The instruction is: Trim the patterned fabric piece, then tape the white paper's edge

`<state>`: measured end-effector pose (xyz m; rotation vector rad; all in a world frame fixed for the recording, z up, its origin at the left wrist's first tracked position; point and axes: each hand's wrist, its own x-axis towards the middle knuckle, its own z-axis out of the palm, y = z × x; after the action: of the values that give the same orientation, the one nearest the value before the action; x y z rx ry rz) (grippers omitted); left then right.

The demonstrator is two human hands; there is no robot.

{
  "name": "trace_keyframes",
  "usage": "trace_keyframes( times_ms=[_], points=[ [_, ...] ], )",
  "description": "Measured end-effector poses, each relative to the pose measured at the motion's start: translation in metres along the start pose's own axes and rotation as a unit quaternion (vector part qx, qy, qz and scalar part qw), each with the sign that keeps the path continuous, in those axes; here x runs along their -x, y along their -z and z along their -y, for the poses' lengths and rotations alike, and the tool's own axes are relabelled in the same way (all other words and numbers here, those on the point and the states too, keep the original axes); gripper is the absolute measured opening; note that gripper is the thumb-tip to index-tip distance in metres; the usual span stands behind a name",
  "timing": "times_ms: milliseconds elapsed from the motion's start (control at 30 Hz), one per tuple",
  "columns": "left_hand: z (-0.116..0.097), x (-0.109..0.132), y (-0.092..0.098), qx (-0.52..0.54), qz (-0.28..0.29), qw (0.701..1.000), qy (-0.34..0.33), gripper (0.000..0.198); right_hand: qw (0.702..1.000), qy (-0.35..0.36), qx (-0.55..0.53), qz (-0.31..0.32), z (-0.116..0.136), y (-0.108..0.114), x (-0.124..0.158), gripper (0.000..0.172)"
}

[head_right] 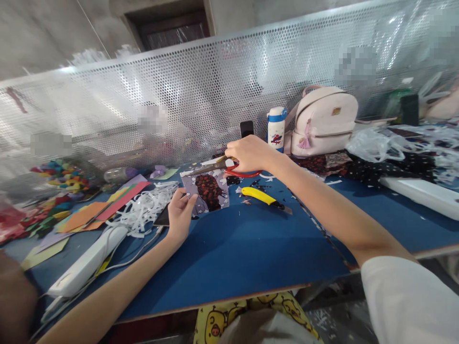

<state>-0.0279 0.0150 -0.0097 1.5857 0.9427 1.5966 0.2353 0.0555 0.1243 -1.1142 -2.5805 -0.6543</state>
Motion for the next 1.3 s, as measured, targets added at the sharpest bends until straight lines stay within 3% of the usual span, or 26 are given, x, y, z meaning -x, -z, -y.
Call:
trace_keyframes(
  times_ms=[533, 1033, 1300],
  points=[
    [0.001, 0.0, 0.0, 0.013, -0.003, 1.0, 0.006, 0.037, 1.0, 0.015, -0.001, 0.014, -0.005, -0.007, -0.002, 0.049],
    [0.003, -0.002, 0.0, 0.029, -0.018, 0.999, 0.025, 0.044, 0.998, -0.049, 0.017, -0.025, -0.01, -0.005, 0.0, 0.043],
    [0.003, -0.003, 0.001, 0.024, -0.019, 0.999, 0.023, 0.043, 0.998, -0.055, 0.009, -0.006, -0.015, -0.001, 0.003, 0.047]
  ],
)
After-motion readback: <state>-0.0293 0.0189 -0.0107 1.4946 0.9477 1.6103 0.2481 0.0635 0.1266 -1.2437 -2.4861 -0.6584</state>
